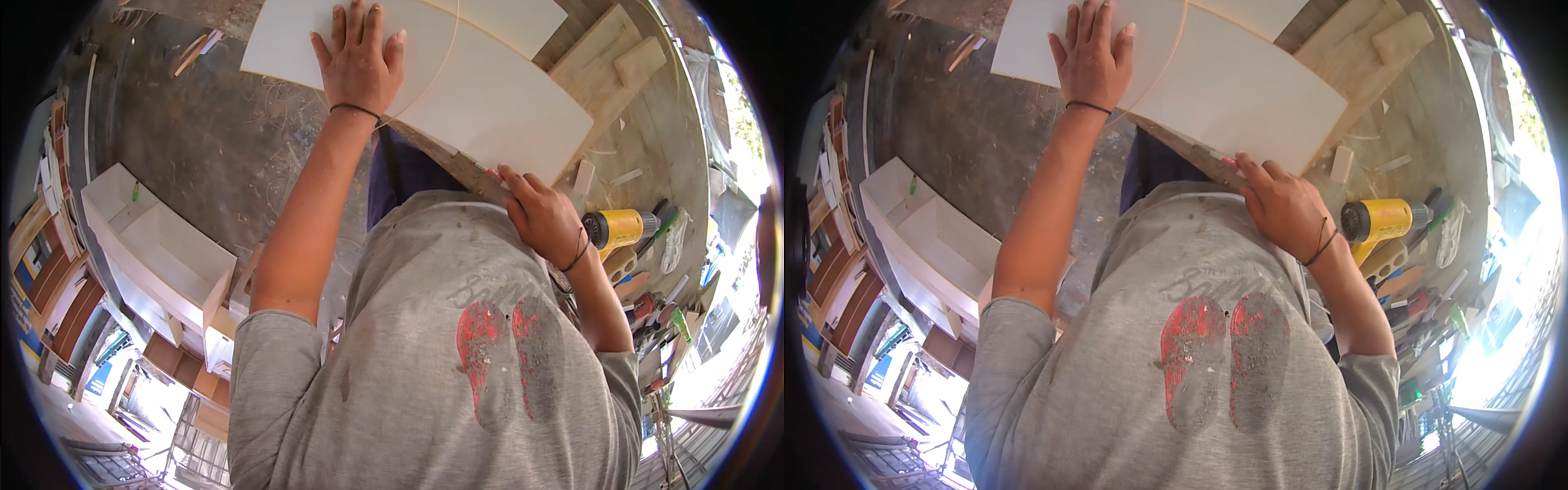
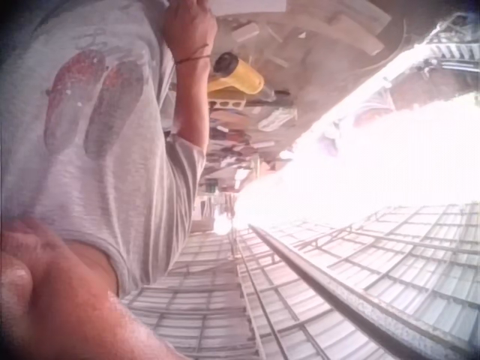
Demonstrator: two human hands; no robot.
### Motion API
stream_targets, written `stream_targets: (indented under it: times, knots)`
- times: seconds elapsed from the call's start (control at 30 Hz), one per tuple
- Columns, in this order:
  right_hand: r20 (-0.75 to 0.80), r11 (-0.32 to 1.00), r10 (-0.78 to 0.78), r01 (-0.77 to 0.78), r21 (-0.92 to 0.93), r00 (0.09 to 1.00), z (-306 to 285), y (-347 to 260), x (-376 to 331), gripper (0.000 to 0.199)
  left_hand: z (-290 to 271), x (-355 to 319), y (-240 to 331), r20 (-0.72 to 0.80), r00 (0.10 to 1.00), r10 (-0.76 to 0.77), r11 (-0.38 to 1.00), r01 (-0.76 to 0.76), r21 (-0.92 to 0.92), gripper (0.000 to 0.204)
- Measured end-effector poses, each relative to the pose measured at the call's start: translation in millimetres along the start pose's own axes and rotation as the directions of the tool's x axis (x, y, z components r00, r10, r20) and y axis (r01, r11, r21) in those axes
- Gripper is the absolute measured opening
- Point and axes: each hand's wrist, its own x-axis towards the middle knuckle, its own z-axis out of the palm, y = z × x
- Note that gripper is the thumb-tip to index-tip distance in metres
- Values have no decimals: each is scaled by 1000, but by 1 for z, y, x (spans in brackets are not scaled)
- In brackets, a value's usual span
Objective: The person applies a thin adhesive edging strip to the side of a wooden board by hand and trims the excess with a small tool.
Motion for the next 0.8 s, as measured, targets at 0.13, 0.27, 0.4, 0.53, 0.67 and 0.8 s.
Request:
stream_targets:
  times: [0.13, 0.27, 0.4, 0.53, 0.67, 0.8]
  knots:
    - [-20, 997, -71, 71, -16, 997, 5, 9, 3, 42, -2, -2, 1, 4, 1000, -9, 1000, 9, -2, 52]
    - [-10, 993, -116, 116, -37, 993, 9, 20, 7, 42, -3, -1, 3, -4, 1000, -5, 1000, 5, -2, 53]
    - [-29, 983, -182, 182, -11, 983, 11, 29, 9, 43, -2, -2, 3, 9, 1000, -4, 1000, 4, 4, 52]
    - [-30, 980, -200, 200, -4, 979, 12, 31, 10, 43, -2, -2, 3, 7, 1000, 0, 1000, 0, 14, 51]
    - [-68, 975, -214, 217, 40, 975, 14, 30, 11, 43, -3, -2, 3, 21, 1000, 1, 1000, -1, 20, 51]
    - [-90, 971, -232, 236, 37, 969, 13, 28, 10, 42, -4, -2, 2, 22, 1000, 4, 1000, -5, 8, 51]
